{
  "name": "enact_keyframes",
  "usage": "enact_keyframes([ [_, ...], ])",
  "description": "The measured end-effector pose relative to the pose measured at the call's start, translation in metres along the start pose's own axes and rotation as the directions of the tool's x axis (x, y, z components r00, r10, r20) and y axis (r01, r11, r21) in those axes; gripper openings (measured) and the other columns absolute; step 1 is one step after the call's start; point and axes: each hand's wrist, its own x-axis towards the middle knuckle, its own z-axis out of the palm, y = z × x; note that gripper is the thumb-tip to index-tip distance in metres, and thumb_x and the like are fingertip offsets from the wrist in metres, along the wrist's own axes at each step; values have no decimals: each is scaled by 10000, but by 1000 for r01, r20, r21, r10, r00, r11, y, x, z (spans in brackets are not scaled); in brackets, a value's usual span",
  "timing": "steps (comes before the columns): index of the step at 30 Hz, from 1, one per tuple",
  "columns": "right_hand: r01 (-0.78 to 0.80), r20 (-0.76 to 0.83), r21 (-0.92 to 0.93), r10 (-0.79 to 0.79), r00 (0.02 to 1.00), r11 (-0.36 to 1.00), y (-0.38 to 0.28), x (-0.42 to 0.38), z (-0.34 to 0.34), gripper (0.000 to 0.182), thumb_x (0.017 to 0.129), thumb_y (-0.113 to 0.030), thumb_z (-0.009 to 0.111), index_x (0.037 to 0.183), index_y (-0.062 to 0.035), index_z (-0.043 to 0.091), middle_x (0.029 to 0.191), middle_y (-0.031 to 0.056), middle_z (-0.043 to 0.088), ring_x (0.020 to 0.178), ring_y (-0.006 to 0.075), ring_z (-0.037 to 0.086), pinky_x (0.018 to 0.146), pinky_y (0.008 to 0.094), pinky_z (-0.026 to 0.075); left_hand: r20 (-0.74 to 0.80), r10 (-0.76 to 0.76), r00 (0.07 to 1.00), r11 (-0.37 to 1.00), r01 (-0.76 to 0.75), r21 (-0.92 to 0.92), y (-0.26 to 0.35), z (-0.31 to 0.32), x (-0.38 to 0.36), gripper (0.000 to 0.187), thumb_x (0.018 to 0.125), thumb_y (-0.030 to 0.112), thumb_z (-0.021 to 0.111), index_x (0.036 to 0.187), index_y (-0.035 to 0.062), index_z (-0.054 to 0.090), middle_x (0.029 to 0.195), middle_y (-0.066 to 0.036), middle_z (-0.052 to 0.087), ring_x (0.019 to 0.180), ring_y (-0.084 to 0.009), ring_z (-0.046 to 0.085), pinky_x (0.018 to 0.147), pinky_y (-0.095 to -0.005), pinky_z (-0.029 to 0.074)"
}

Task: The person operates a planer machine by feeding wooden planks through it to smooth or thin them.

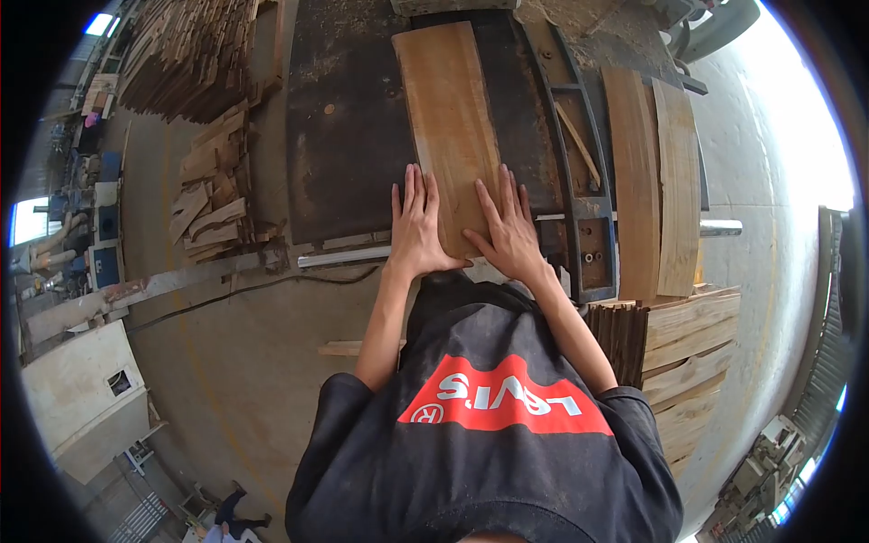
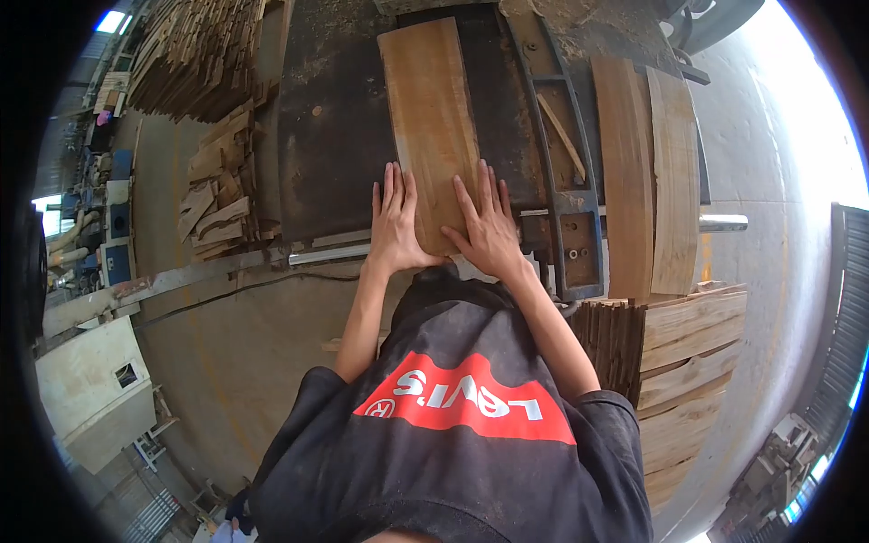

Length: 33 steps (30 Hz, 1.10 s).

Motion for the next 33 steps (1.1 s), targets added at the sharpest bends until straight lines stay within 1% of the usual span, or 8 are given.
enact_keyframes([
  [2,2,-11,30,-2,1000,1000,-1,5,1,958,1009,-490,743,1761,-97,299,1805,364,105,1670,538,182,1358,617,173,-2,1,1000,1000,-1,13,-5,-1,6,1701,399,592,1045,1689,-151,222,1750,-415,238,1707,-487,112,1341,-703,132],
  [5,-13,-90,77,20,996,997,-4,20,7,926,989,-472,775,1729,-83,375,1788,377,157,1645,547,249,1344,623,217,-20,4,1000,1000,-3,15,-8,-6,17,1704,395,608,1042,1687,-152,231,1751,-416,237,1704,-488,131,1341,-703,142],
  [11,-42,-332,128,83,940,991,-6,69,23,649,1010,-317,776,1585,-81,589,1723,359,353,1562,523,423,1286,599,361,20,21,1000,996,-23,90,-39,-11,56,1734,410,681,1030,1692,-151,210,1763,-410,207,1704,-483,131,1354,-670,156],
  [15,-58,-390,105,95,916,993,3,101,26,519,1047,-227,723,1540,-92,632,1706,346,400,1500,537,496,1251,600,418,16,46,999,997,-47,62,-51,-19,82,1756,408,724,1019,1693,-150,202,1766,-407,197,1706,-478,124,1365,-651,140],
  [17,-68,-384,85,95,919,994,6,108,26,503,1054,-220,709,1536,-97,636,1701,340,413,1503,538,493,1252,603,417,-12,74,997,996,-73,56,-61,-13,89,1778,402,761,1005,1696,-148,193,1769,-403,191,1707,-473,119,1372,-646,124],
  [22,-114,-358,57,127,925,992,17,135,27,494,1064,-215,674,1547,-116,645,1706,323,424,1511,514,508,1251,590,427,-47,76,996,997,-75,24,-72,-11,115,1782,404,770,1000,1706,-134,184,1769,-393,204,1710,-464,116,1375,-648,119],
  [25,-151,-375,-44,124,919,988,27,160,27,475,1065,-205,665,1538,-166,675,1713,292,439,1520,496,514,1253,592,424,-44,88,995,996,-87,16,-82,-16,146,1778,416,778,992,1713,-126,177,1767,-387,222,1713,-451,116,1376,-653,114],
  [33,-172,-376,-12,155,914,985,46,215,21,445,1080,-212,634,1520,-214,707,1701,238,493,1536,475,510,1266,584,406,-79,88,993,996,-86,26,-104,-21,196,1788,407,806,981,1723,-104,181,1772,-373,231,1717,-430,114,1369,-671,122],
])
